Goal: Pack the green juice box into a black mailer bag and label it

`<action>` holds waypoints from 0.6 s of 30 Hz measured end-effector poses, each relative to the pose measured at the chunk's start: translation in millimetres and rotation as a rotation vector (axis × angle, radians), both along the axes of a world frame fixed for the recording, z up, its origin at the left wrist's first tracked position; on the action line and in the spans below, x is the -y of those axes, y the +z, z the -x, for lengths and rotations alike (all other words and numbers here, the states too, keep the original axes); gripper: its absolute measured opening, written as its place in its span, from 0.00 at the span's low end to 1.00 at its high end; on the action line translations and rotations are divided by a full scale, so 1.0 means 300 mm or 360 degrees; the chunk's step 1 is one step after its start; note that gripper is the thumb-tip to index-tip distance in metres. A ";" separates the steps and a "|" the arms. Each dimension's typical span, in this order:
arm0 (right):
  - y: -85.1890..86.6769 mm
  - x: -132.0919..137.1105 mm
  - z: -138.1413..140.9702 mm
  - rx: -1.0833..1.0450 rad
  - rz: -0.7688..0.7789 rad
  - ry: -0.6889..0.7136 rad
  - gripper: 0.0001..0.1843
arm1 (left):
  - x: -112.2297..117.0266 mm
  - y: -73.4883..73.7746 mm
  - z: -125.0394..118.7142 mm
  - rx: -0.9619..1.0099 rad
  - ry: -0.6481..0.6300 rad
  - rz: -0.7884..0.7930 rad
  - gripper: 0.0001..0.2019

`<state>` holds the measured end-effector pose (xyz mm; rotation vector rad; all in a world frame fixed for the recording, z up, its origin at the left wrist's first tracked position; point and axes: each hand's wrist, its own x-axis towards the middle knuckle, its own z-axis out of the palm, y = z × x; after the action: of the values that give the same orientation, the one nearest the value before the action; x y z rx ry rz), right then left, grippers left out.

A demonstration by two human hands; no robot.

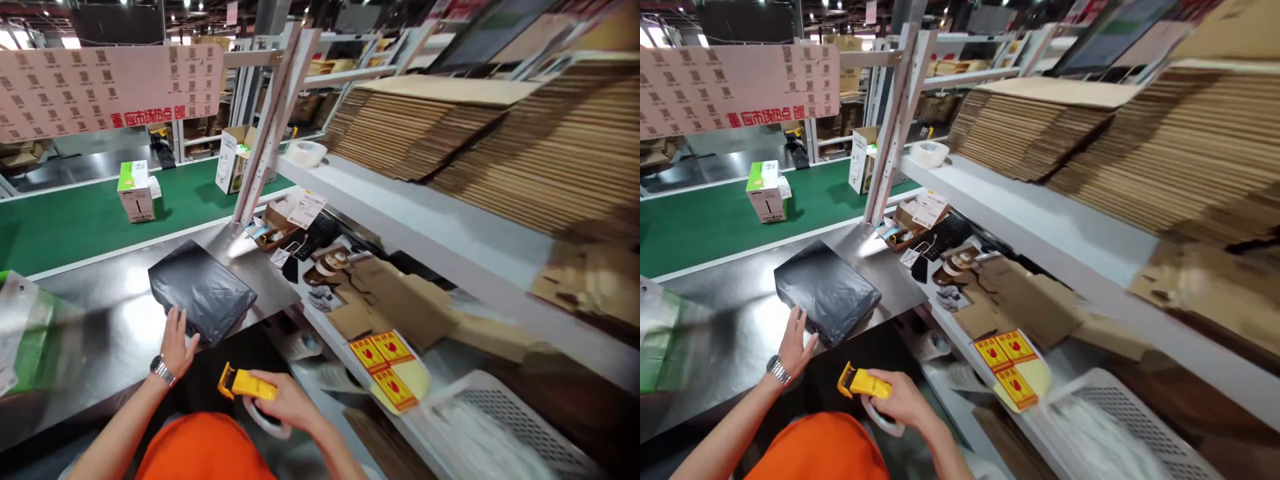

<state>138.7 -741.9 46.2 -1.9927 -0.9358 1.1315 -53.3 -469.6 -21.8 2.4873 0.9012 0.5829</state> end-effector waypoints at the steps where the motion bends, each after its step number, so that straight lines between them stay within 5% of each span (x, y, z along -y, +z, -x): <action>1: 0.040 0.002 -0.028 -0.0019 0.0007 -0.0037 0.32 | -0.012 -0.011 -0.033 0.0042 -0.0085 -0.0038 0.36; 6: 0.206 -0.043 -0.151 0.0094 -0.0050 -0.0240 0.38 | -0.107 -0.140 -0.169 0.0018 0.0134 0.0246 0.42; 11: 0.284 -0.148 -0.276 0.0056 -0.0290 -0.0274 0.37 | -0.110 -0.280 -0.140 0.0271 0.0175 0.0778 0.46; 14: 0.290 -0.249 -0.358 -0.0004 -0.0391 -0.0195 0.36 | -0.088 -0.280 -0.119 0.0397 0.0200 0.1004 0.50; 18: 0.268 -0.412 -0.485 0.0036 -0.0481 0.0142 0.36 | -0.087 -0.205 -0.107 0.0643 0.0448 0.1245 0.53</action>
<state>284.1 -618.4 126.6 -1.7368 -1.1441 0.9518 -21.0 -443.6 -83.5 1.4971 1.0582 0.6335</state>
